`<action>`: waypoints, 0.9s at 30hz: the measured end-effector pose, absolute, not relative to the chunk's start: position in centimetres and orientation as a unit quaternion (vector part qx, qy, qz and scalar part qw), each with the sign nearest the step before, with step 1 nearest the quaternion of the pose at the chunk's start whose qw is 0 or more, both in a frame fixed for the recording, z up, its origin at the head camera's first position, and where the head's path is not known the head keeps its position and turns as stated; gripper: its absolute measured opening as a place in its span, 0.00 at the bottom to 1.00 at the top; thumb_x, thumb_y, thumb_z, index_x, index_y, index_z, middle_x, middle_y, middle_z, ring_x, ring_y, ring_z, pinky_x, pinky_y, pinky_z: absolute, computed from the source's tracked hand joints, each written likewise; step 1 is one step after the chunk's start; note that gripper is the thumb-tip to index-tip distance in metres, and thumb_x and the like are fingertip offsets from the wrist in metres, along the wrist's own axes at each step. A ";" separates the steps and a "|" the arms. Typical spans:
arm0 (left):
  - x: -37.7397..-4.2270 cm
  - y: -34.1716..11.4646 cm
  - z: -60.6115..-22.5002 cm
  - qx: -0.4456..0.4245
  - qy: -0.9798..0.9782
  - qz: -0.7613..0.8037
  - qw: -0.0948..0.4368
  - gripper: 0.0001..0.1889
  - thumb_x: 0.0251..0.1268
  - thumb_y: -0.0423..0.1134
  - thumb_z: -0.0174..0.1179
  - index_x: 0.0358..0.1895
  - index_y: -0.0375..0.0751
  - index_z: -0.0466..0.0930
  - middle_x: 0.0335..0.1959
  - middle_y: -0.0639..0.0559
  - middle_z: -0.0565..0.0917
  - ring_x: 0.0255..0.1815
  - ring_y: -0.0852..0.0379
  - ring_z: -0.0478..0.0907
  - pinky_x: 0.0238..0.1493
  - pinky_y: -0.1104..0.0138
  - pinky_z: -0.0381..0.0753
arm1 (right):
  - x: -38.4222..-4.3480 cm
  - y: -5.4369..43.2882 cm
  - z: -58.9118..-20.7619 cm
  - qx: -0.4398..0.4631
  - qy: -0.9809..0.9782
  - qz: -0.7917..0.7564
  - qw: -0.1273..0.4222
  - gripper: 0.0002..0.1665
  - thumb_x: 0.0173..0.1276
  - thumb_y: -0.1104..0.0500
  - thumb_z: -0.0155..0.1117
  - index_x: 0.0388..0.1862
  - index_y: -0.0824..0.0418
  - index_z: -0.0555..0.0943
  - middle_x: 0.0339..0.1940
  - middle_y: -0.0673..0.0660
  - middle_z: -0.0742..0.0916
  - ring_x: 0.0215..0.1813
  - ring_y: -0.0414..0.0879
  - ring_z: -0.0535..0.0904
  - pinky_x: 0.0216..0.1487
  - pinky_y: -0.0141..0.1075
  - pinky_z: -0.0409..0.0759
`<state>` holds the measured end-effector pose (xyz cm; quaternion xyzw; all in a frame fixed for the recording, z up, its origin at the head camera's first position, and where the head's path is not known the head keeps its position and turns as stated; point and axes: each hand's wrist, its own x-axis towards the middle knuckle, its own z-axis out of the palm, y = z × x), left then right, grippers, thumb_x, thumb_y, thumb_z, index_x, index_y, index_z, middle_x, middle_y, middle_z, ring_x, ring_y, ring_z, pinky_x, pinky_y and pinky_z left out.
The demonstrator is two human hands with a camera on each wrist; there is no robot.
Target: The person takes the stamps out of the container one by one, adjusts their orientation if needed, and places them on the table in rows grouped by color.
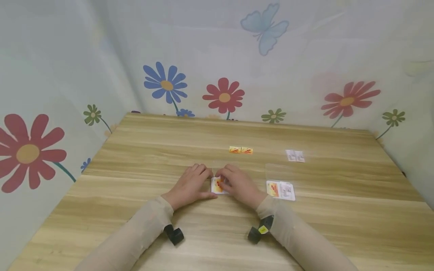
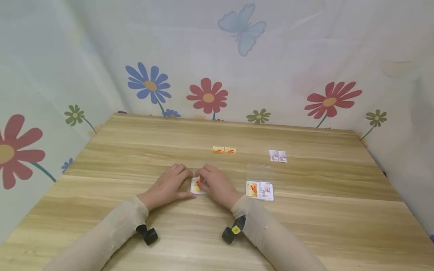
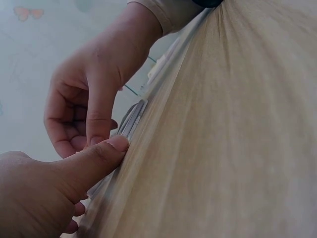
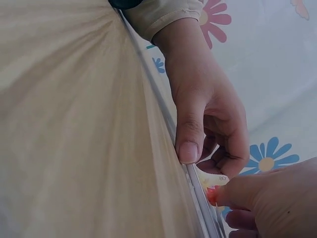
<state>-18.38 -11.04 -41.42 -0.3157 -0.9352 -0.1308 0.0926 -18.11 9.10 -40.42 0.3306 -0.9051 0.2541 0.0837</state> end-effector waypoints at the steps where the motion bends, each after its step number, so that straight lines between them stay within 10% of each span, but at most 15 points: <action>1: -18.3 -11.1 -41.5 -0.315 -0.935 -0.132 0.093 0.30 0.45 0.63 0.70 0.45 0.45 0.78 0.43 0.53 0.77 0.47 0.53 0.73 0.50 0.60 0.72 | -18.1 9.1 -40.4 0.330 -0.905 0.255 0.081 0.09 0.64 0.61 0.66 0.43 0.56 0.81 0.34 0.49 0.81 0.37 0.40 0.76 0.38 0.30 0.76; 27: -18.1 -11.1 -41.3 -0.312 -0.938 -0.130 0.080 0.31 0.46 0.63 0.69 0.47 0.43 0.78 0.43 0.52 0.77 0.47 0.52 0.72 0.52 0.59 0.73 | -18.5 10.0 -38.4 0.278 -0.899 0.337 -0.023 0.02 0.67 0.58 0.62 0.35 0.54 0.82 0.28 0.47 0.82 0.30 0.37 0.72 0.32 0.27 0.71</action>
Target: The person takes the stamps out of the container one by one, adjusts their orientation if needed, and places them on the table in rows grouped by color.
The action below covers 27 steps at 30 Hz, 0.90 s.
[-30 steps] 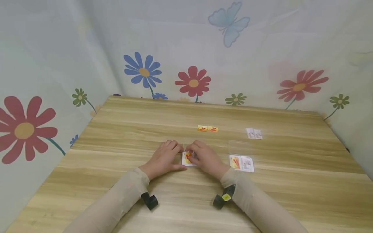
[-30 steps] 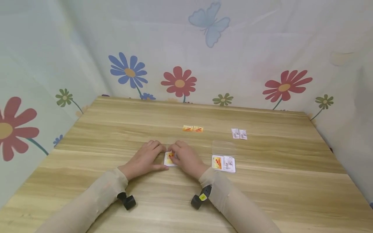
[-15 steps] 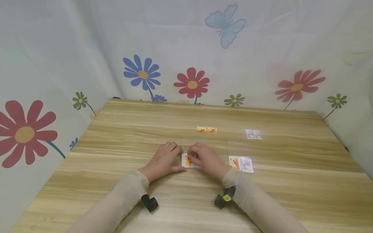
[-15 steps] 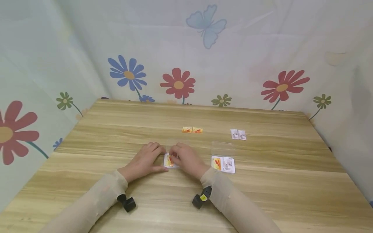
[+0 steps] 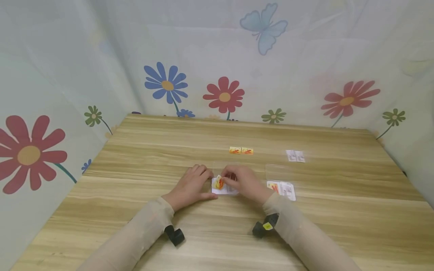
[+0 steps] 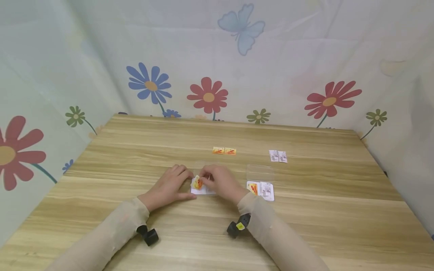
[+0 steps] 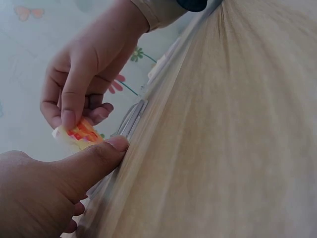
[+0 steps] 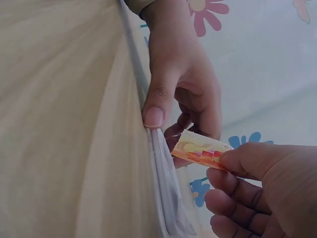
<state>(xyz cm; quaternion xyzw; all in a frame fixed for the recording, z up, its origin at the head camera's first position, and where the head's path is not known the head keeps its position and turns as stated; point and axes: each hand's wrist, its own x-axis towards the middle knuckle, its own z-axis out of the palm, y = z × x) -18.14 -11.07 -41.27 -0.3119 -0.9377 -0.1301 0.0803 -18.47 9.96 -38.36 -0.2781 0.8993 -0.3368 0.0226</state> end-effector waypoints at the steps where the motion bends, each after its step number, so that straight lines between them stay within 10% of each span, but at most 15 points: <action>1: -18.2 -11.1 -41.2 -0.312 -0.938 -0.129 0.080 0.31 0.46 0.63 0.69 0.47 0.44 0.78 0.44 0.52 0.77 0.47 0.53 0.72 0.52 0.59 0.73 | -18.5 10.0 -38.2 -0.273 0.899 -0.342 0.028 0.02 0.67 0.57 0.62 0.35 0.54 0.82 0.28 0.47 0.82 0.30 0.38 0.72 0.32 0.27 0.71; 27: -18.2 -11.3 -41.0 -0.319 -0.935 -0.130 0.087 0.31 0.46 0.63 0.69 0.47 0.44 0.78 0.45 0.51 0.77 0.49 0.52 0.73 0.53 0.58 0.73 | -19.7 11.4 -37.0 -0.161 0.891 -0.421 0.060 0.06 0.65 0.56 0.66 0.38 0.55 0.84 0.37 0.51 0.86 0.39 0.45 0.76 0.42 0.35 0.76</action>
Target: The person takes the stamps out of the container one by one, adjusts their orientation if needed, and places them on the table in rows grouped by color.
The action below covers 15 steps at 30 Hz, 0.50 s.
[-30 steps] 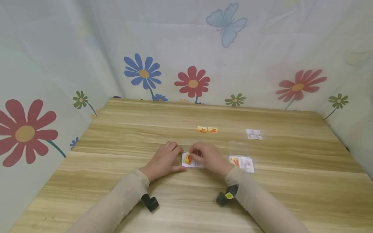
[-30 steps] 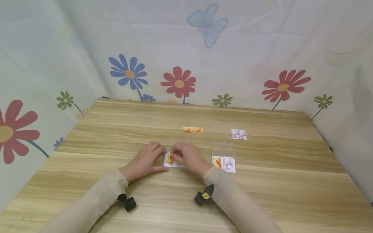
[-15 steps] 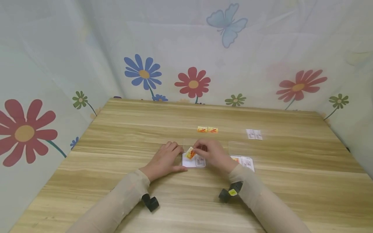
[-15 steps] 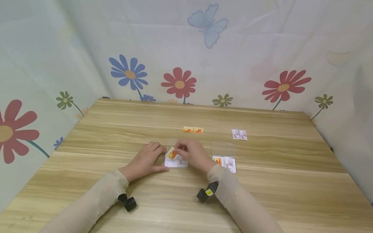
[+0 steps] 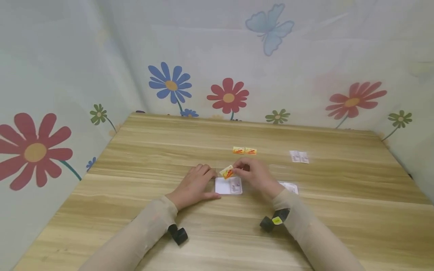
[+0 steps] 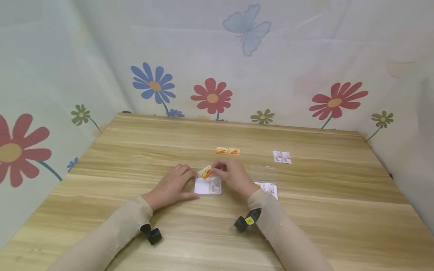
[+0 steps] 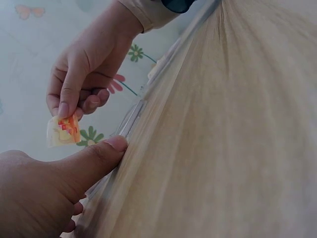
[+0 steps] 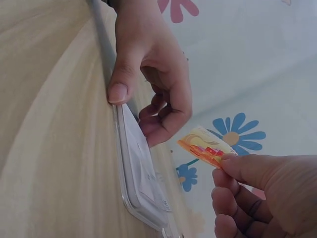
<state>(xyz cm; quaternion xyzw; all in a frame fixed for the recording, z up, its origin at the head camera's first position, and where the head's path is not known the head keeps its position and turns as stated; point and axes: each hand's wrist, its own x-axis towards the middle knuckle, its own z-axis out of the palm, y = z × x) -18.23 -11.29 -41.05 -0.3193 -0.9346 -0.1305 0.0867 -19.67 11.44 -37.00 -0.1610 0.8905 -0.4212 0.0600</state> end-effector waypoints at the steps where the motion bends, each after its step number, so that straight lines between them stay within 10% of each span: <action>1: -18.2 -11.3 -41.0 -0.320 -0.934 -0.131 0.086 0.31 0.46 0.63 0.69 0.47 0.44 0.77 0.45 0.51 0.77 0.49 0.52 0.73 0.53 0.59 0.73 | -19.7 11.6 -37.0 -0.161 0.891 -0.421 0.056 0.06 0.65 0.55 0.66 0.38 0.55 0.84 0.37 0.51 0.86 0.38 0.45 0.76 0.41 0.34 0.76; 15: -18.2 -11.4 -41.2 -0.324 -0.932 -0.128 0.099 0.32 0.45 0.64 0.69 0.47 0.44 0.77 0.44 0.51 0.77 0.47 0.53 0.73 0.50 0.60 0.73 | -20.5 12.5 -36.3 -0.142 0.895 -0.418 0.062 0.08 0.63 0.57 0.68 0.39 0.59 0.83 0.39 0.55 0.87 0.37 0.45 0.76 0.37 0.33 0.76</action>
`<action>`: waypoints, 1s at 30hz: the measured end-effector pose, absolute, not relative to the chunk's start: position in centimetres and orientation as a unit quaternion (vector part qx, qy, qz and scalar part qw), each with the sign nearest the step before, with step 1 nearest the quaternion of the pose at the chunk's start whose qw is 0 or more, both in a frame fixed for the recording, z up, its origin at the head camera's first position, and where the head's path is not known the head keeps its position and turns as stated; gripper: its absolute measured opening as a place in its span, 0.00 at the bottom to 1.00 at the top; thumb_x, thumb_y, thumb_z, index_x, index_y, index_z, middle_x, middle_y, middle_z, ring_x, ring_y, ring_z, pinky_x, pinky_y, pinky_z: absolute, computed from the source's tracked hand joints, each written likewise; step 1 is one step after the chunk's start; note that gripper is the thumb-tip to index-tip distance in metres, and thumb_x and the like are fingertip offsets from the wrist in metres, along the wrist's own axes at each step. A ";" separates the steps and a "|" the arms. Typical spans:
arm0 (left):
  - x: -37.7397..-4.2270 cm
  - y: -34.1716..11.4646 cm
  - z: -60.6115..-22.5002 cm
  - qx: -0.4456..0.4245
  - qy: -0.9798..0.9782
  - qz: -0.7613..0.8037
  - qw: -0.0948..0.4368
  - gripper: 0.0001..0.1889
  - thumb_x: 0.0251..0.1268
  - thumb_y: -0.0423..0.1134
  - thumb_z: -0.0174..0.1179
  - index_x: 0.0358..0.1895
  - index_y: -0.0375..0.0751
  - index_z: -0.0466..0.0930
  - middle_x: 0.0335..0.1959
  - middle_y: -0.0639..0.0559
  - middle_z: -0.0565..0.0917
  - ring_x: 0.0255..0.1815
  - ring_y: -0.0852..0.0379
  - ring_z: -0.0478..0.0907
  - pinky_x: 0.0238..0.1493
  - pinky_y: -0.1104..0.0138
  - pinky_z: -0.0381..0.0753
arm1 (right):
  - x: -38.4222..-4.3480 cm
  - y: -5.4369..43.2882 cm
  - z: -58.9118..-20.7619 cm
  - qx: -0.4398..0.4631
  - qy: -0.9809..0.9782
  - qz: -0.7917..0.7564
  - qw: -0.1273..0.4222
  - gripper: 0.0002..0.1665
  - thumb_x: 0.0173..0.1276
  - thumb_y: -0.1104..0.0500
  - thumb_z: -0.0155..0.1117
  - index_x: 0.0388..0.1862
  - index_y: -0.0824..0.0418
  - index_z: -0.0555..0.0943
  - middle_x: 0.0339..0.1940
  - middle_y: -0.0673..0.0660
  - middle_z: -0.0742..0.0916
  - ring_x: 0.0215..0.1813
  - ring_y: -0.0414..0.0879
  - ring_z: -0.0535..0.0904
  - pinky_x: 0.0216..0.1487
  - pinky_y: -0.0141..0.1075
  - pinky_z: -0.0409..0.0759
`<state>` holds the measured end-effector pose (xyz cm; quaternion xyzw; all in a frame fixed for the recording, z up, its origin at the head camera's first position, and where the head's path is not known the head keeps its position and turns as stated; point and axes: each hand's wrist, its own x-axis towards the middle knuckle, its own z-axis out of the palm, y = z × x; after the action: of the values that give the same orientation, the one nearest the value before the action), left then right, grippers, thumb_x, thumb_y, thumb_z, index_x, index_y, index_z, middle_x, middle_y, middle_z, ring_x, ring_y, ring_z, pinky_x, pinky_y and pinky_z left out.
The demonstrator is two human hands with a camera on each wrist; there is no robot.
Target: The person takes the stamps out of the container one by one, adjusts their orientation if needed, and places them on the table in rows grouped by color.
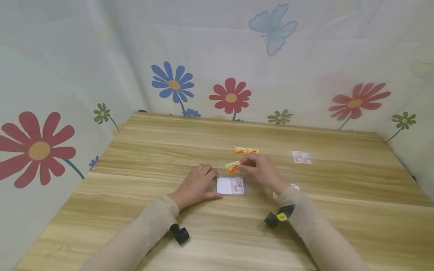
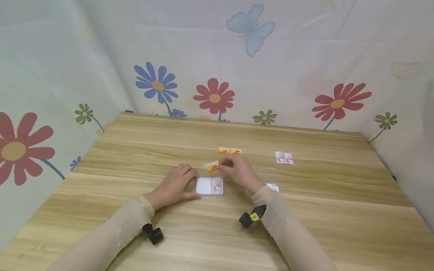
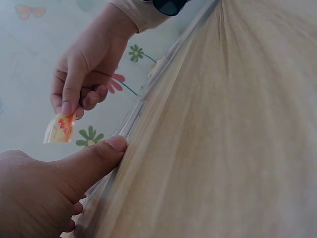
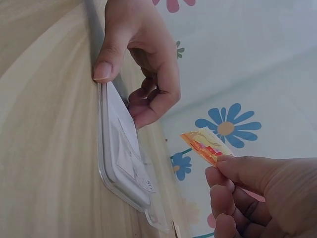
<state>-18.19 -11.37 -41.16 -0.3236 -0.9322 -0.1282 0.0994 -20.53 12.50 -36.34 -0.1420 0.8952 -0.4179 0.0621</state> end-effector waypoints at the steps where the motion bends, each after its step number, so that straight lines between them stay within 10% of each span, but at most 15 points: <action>1: -18.2 -11.4 -41.1 -0.323 -0.933 -0.129 0.098 0.32 0.45 0.64 0.69 0.47 0.43 0.77 0.44 0.51 0.77 0.47 0.53 0.73 0.50 0.60 0.73 | -20.6 12.6 -36.2 -0.136 0.895 -0.420 0.068 0.09 0.63 0.57 0.68 0.40 0.59 0.83 0.39 0.55 0.87 0.37 0.46 0.77 0.38 0.33 0.76; 30: -18.0 -11.2 -40.8 -0.316 -0.935 -0.131 0.088 0.33 0.45 0.63 0.69 0.48 0.43 0.77 0.44 0.51 0.77 0.49 0.52 0.73 0.53 0.59 0.72 | -23.5 15.0 -35.4 -0.113 0.901 -0.410 0.079 0.10 0.66 0.58 0.65 0.42 0.62 0.82 0.38 0.60 0.88 0.31 0.48 0.79 0.35 0.38 0.80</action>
<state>-18.01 -11.23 -40.85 -0.3164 -0.9354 -0.1308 0.0881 -23.47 15.02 -35.36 -0.1131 0.9015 -0.4102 0.0795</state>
